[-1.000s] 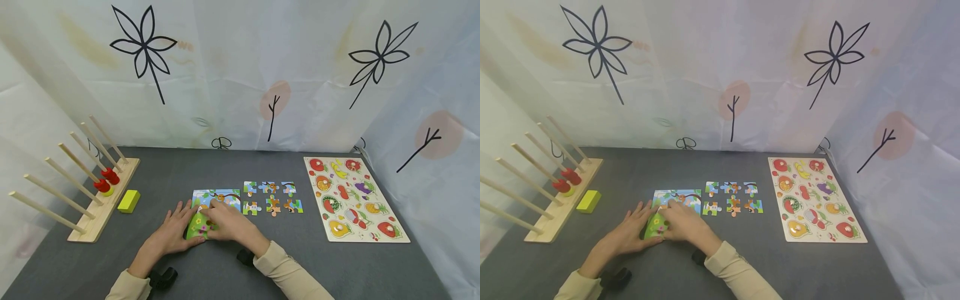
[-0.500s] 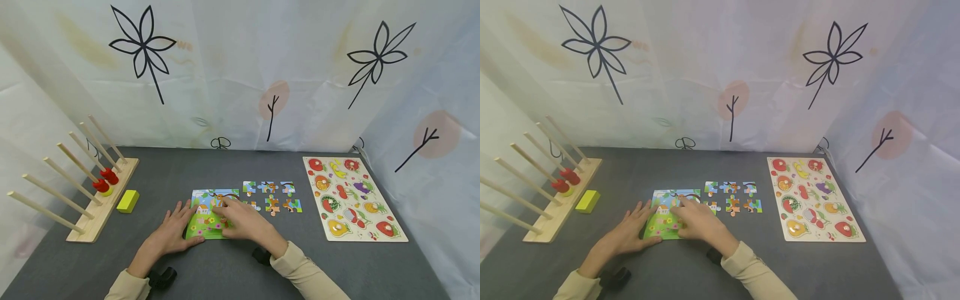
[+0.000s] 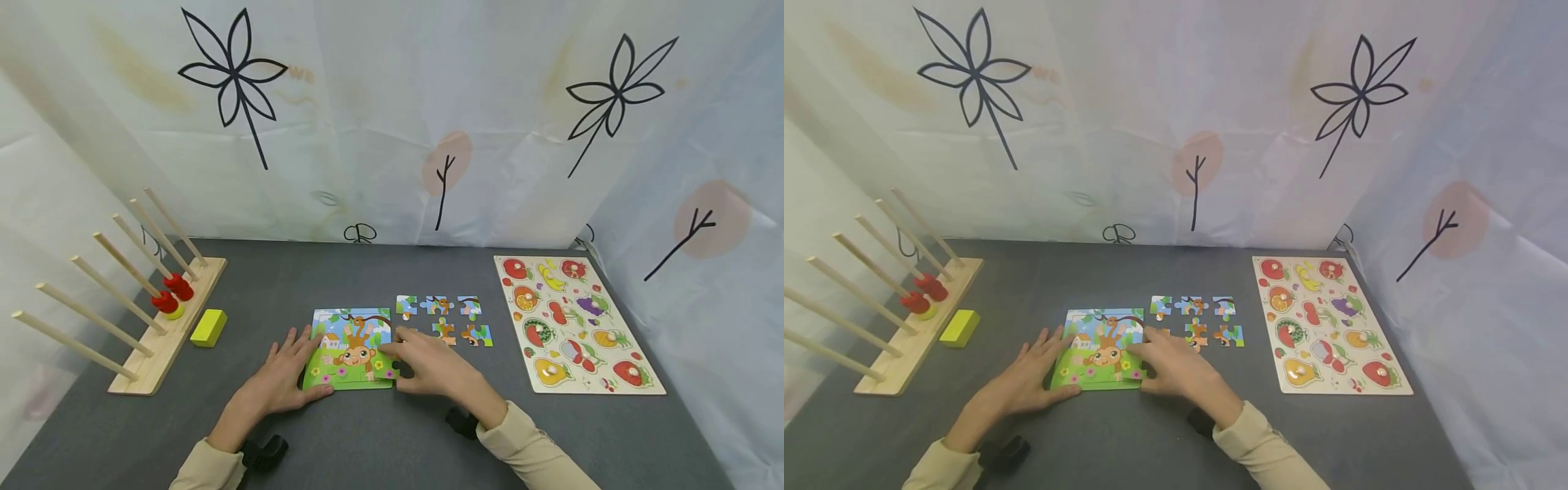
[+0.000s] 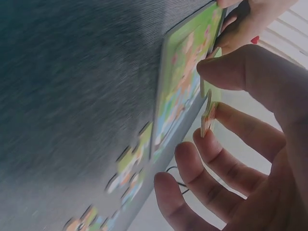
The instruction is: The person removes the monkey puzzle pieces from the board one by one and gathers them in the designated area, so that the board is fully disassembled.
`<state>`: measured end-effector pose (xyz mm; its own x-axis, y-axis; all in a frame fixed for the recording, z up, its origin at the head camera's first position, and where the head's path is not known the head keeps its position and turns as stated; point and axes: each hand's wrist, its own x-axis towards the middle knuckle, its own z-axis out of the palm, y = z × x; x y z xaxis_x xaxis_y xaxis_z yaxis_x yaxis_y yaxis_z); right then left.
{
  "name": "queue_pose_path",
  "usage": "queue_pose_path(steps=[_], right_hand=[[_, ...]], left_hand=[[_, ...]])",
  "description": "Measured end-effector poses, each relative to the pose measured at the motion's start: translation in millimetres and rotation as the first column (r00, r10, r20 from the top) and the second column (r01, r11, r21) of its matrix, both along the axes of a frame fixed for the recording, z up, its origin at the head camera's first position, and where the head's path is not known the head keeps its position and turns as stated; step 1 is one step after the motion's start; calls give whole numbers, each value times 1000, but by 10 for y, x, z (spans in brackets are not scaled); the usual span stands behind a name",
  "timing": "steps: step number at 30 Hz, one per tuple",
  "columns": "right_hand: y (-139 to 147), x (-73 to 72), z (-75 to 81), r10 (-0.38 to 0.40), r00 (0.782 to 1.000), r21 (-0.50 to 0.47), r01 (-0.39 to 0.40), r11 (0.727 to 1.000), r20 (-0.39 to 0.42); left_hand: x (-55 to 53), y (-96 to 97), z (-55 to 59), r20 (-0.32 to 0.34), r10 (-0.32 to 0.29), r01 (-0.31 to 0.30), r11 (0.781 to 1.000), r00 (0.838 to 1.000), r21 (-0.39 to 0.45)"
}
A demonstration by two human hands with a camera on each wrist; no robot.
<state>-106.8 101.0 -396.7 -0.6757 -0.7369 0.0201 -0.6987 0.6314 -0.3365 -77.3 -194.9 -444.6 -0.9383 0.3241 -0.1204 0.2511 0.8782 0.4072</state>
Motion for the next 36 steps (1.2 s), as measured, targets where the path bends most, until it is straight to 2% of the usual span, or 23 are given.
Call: queue_pose_path(steps=[5,12,15,22,28,36], right_hand=[[146,16,-28,-3,1000,21,2,1000,10],[268,50,-89,10,990,52,-18,998,143],[296,61,-121,19,986,56,-28,998,164],[341,68,-176,-28,991,66,20,998,134],[324,88,-201,-19,994,16,17,1000,104],[273,82,-222,-47,995,19,45,999,86]], left_hand=[[-1,2,-3,9,2,-2,1000,1000,14],[4,-9,-10,2,3,-3,1000,1000,9],[3,-8,-15,4,2,-2,1000,1000,13],[6,-8,-1,0,-2,2,1000,1000,20],[3,-4,3,6,-1,1,1000,1000,17],[-2,5,8,9,2,-2,1000,1000,9]])
